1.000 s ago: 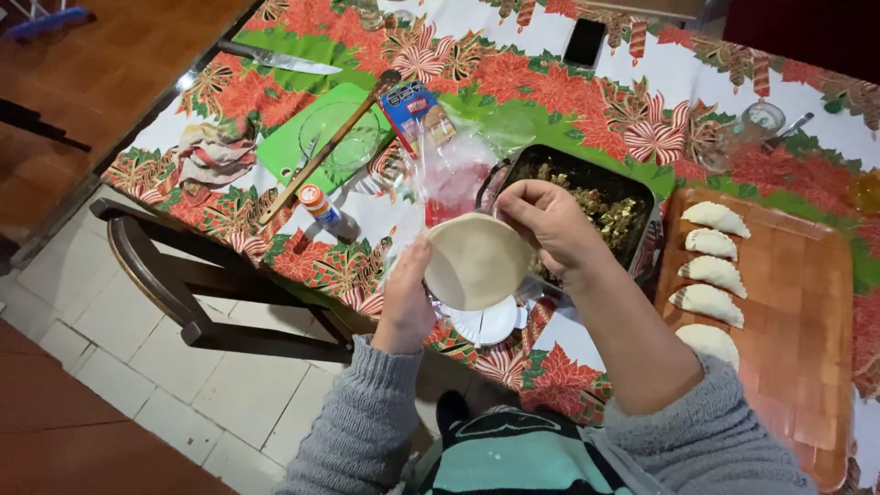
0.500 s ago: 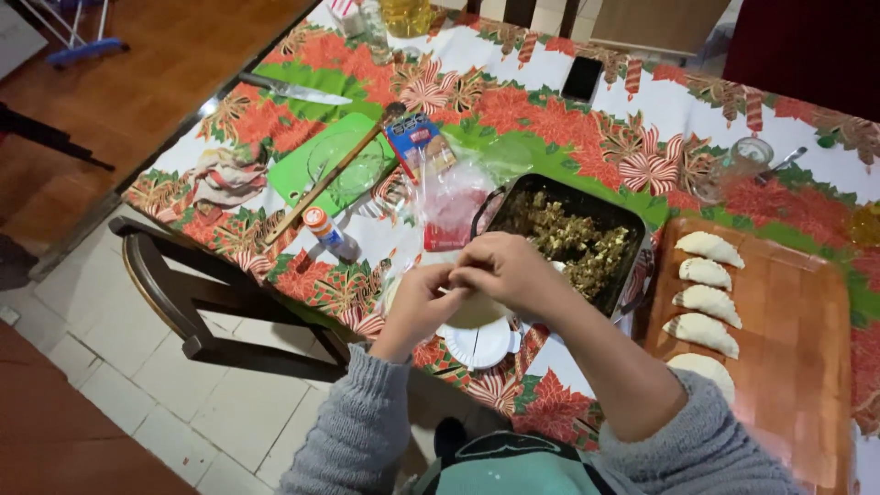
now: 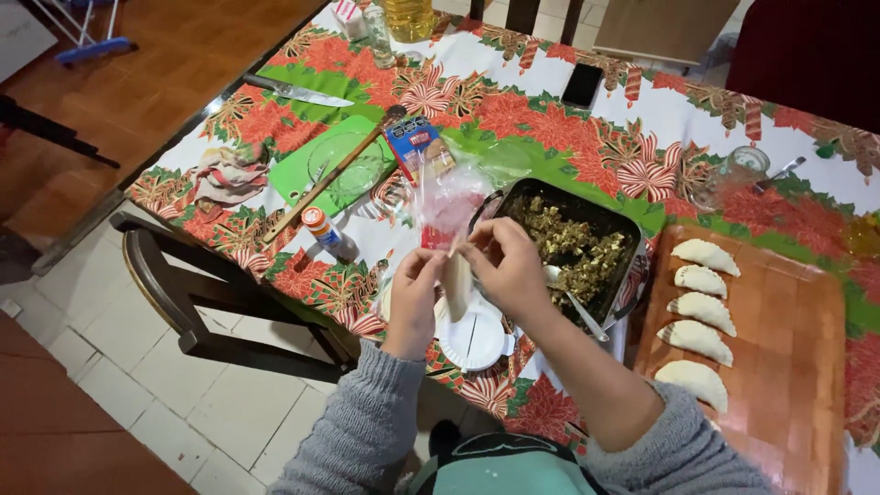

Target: Preparing and sealing empanadas by hand and using a mold.

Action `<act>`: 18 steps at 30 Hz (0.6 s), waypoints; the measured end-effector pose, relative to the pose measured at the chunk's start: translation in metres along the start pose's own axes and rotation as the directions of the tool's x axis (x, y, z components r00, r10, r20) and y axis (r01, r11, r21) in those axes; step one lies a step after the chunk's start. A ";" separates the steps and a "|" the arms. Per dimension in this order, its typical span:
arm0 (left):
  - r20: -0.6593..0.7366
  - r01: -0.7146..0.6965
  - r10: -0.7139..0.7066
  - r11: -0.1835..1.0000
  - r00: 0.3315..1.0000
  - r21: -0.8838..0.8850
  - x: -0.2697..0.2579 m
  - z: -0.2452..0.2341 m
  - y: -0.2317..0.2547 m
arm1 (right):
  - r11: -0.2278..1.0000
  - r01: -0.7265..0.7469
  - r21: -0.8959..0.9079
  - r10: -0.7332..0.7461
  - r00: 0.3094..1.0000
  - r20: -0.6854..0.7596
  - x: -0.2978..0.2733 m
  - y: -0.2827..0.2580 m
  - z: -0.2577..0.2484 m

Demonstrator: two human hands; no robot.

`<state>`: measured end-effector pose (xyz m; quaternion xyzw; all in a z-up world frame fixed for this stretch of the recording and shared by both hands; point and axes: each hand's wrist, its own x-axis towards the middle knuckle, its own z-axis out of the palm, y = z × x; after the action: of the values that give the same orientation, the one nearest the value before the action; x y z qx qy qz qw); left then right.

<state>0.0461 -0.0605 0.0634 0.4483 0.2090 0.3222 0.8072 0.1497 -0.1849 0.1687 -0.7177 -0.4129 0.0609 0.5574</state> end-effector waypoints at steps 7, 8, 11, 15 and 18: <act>0.043 -0.025 0.027 0.998 0.999 -0.059 -0.012 0.023 0.002 | 0.794 -0.309 0.524 0.236 0.950 0.203 -0.016 0.057 0.034; 0.054 -0.006 0.010 0.997 0.998 -0.078 -0.010 0.018 -0.008 | 0.753 -0.355 0.554 0.276 0.935 0.224 -0.017 0.058 0.034; 0.085 0.016 -0.008 0.995 0.996 -0.096 -0.010 0.013 -0.019 | 0.698 -0.395 0.598 0.318 0.918 0.235 -0.019 0.062 0.035; 0.110 0.015 -0.004 0.995 0.994 -0.100 -0.015 0.016 -0.015 | 0.681 -0.375 0.629 0.312 0.926 0.214 -0.022 0.065 0.037; 0.111 0.006 0.003 0.997 0.994 -0.081 -0.015 0.012 -0.016 | 0.669 -0.359 0.651 0.316 0.930 0.189 -0.023 0.067 0.039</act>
<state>0.0483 -0.0845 0.0568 0.4322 0.1510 0.3041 0.8354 0.1486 -0.1733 0.0893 -0.5276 -0.2390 0.3299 0.7454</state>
